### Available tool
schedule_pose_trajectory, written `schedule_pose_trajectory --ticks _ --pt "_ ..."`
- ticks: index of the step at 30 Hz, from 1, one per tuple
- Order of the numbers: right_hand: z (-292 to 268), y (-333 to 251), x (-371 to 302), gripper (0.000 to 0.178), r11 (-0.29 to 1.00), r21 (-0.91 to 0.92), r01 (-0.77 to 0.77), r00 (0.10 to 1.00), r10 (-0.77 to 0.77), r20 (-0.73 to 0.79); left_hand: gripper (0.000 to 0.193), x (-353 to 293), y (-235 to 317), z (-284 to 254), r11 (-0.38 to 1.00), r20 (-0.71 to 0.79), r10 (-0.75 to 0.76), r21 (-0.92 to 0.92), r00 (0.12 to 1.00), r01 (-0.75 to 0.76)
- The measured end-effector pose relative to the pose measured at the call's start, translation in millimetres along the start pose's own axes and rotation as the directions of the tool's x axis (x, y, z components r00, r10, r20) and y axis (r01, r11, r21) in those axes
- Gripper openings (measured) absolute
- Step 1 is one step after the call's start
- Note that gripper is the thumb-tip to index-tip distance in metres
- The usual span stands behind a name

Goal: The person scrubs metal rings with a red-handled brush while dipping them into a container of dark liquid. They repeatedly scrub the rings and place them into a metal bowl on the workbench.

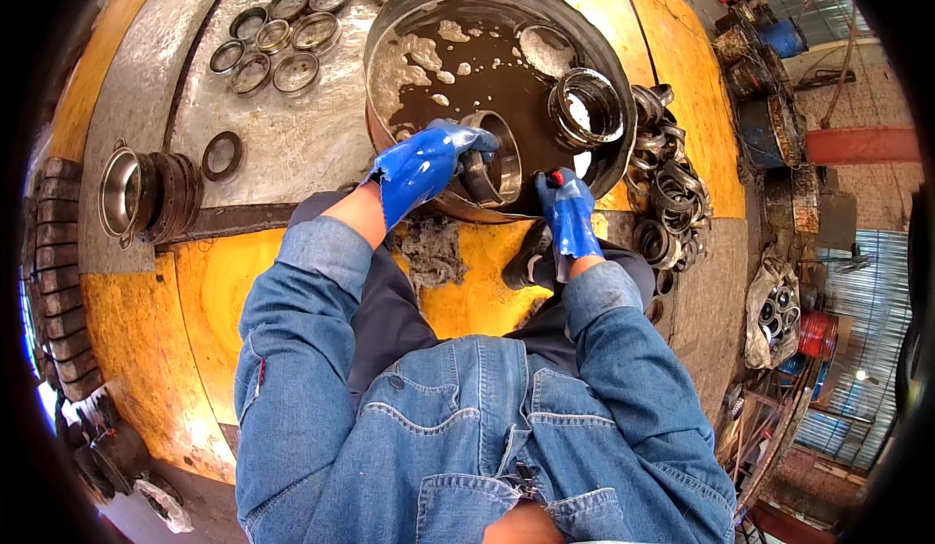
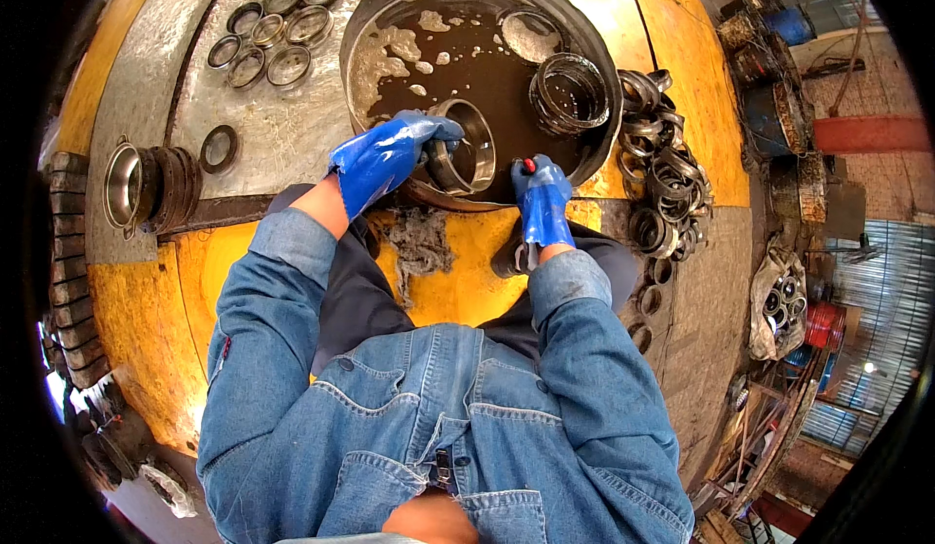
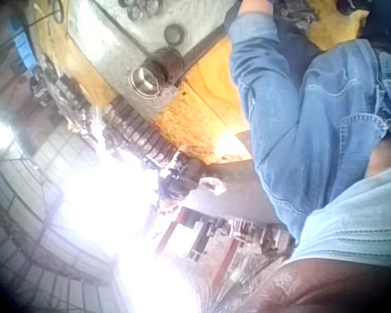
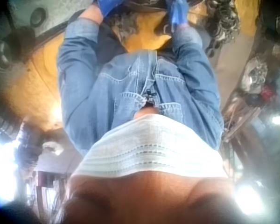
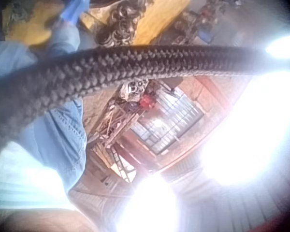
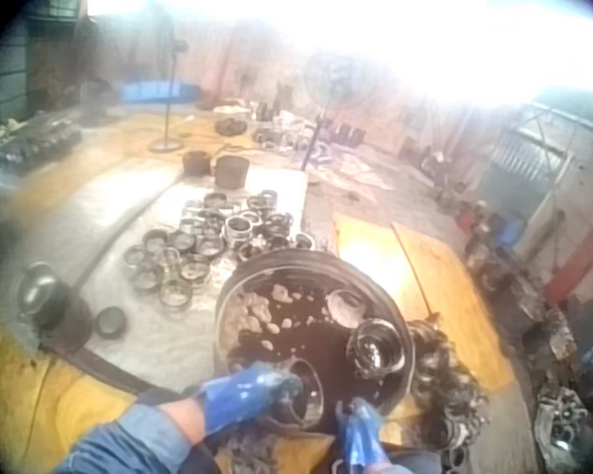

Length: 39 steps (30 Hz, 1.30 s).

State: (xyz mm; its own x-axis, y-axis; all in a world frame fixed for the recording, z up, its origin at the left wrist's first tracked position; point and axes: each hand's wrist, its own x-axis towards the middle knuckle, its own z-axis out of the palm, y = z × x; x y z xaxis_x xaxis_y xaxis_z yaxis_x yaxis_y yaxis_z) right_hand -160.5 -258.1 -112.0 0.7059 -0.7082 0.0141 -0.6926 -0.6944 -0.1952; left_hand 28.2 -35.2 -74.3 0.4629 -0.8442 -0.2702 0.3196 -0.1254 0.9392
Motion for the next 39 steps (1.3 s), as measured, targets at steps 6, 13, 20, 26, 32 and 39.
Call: schedule_pose_trajectory --ticks 6,13,20,26,32,39 --pt "-4.4 -3.5 -0.3 0.038 1.0 -0.008 -0.012 1.0 0.012 0.016 0.033 -0.3 3.1 -2.0 0.998 0.041 0.009 0.055 0.999 -0.011" --pt "-1.3 2.6 2.6 0.039 1.0 0.012 -0.015 0.999 0.014 0.047 0.035 -6.0 4.7 2.4 0.995 0.014 0.05 0.082 0.999 -0.051" --pt "-2.0 1.2 1.5 0.04 0.999 0.021 -0.025 0.998 0.024 0.062 0.036 -7.3 8.2 1.0 0.996 0.033 0.037 0.075 0.999 -0.039" --pt "-4.9 -2.5 2.2 0.04 0.999 0.015 -0.053 0.993 0.051 0.103 0.036 -3.4 3.8 -1.7 0.999 0.026 0.005 0.039 1.0 -0.006" --pt "-1.8 1.5 1.1 0.037 1.0 0.008 -0.021 0.999 0.021 0.039 0.036 -7.6 9.0 2.3 1.0 0.024 0.001 0.014 1.0 -0.002" --pt "-1.6 1.0 -1.7 0.035 0.998 0.051 0.025 0.999 -0.024 -0.024 0.035 -4.9 6.0 0.4 0.997 0.02 0.004 0.078 1.0 -0.006"
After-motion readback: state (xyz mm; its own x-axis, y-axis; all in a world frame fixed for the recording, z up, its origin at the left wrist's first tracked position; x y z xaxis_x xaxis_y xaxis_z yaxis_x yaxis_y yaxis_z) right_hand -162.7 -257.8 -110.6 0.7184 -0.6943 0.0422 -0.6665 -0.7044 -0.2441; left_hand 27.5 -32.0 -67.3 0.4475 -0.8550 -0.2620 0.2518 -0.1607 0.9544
